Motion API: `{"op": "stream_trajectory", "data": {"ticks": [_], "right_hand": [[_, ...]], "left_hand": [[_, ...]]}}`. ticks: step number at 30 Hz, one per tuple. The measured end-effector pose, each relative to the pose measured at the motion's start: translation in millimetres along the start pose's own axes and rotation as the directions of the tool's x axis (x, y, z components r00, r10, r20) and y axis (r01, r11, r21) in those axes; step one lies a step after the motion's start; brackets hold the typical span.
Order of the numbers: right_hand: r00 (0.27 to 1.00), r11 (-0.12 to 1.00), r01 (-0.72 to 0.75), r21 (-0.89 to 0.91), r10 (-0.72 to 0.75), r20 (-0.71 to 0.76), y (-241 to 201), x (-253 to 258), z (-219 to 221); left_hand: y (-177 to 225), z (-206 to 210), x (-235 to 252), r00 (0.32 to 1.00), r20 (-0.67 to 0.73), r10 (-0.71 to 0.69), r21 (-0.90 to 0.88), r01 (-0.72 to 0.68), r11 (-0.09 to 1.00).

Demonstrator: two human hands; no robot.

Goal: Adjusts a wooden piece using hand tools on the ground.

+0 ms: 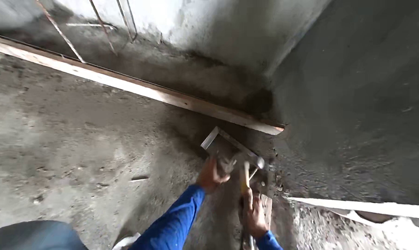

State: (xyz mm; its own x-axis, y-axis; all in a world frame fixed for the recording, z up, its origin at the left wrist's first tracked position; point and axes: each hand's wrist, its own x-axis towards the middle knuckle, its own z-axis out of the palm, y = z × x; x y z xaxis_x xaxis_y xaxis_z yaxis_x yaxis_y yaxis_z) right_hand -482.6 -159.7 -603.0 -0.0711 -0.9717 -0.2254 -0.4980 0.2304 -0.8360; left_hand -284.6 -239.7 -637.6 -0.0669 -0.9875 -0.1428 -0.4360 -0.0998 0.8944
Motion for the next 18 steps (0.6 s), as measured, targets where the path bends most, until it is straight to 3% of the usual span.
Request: {"op": "stream_trajectory", "data": {"ticks": [1, 4, 6, 8, 11, 14, 18], "right_hand": [[0.996, 0.996, -0.085, -0.032, 0.086, 0.006, 18, 4, 8], [0.928, 0.921, -0.341, -0.188, 0.361, 0.088, 59, -11, 20], [0.919, 0.91, -0.358, -0.207, 0.383, 0.091, 78, -33, 29], [0.957, 0.954, -0.283, -0.102, 0.287, 0.035, 79, -50, 35], [0.995, 0.994, -0.083, 0.067, 0.086, -0.043, 49, -58, 26], [0.986, 0.983, 0.146, 0.11, -0.135, -0.102, 11, -43, 6], [0.954, 0.942, 0.297, 0.157, -0.286, -0.089, -28, -25, -10]], "left_hand": [[-28, 7, -4, 0.996, 0.029, -0.085, -0.031, 0.086, 0.996], [-60, 19, -16, 0.997, 0.006, -0.081, -0.014, 0.081, 0.997], [-58, 21, -9, 0.999, 0.031, -0.014, 0.02, 0.013, 1.0], [-54, 19, 2, 0.998, 0.063, -0.006, 0.066, 0.001, 0.998], [-36, 12, 11, 0.986, 0.106, -0.131, 0.13, 0.117, 0.985], [-28, 23, 18, 0.989, 0.006, -0.149, 0.157, 0.146, 0.977], [-30, 36, 18, 0.986, -0.117, -0.123, 0.105, 0.135, 0.985]]}}
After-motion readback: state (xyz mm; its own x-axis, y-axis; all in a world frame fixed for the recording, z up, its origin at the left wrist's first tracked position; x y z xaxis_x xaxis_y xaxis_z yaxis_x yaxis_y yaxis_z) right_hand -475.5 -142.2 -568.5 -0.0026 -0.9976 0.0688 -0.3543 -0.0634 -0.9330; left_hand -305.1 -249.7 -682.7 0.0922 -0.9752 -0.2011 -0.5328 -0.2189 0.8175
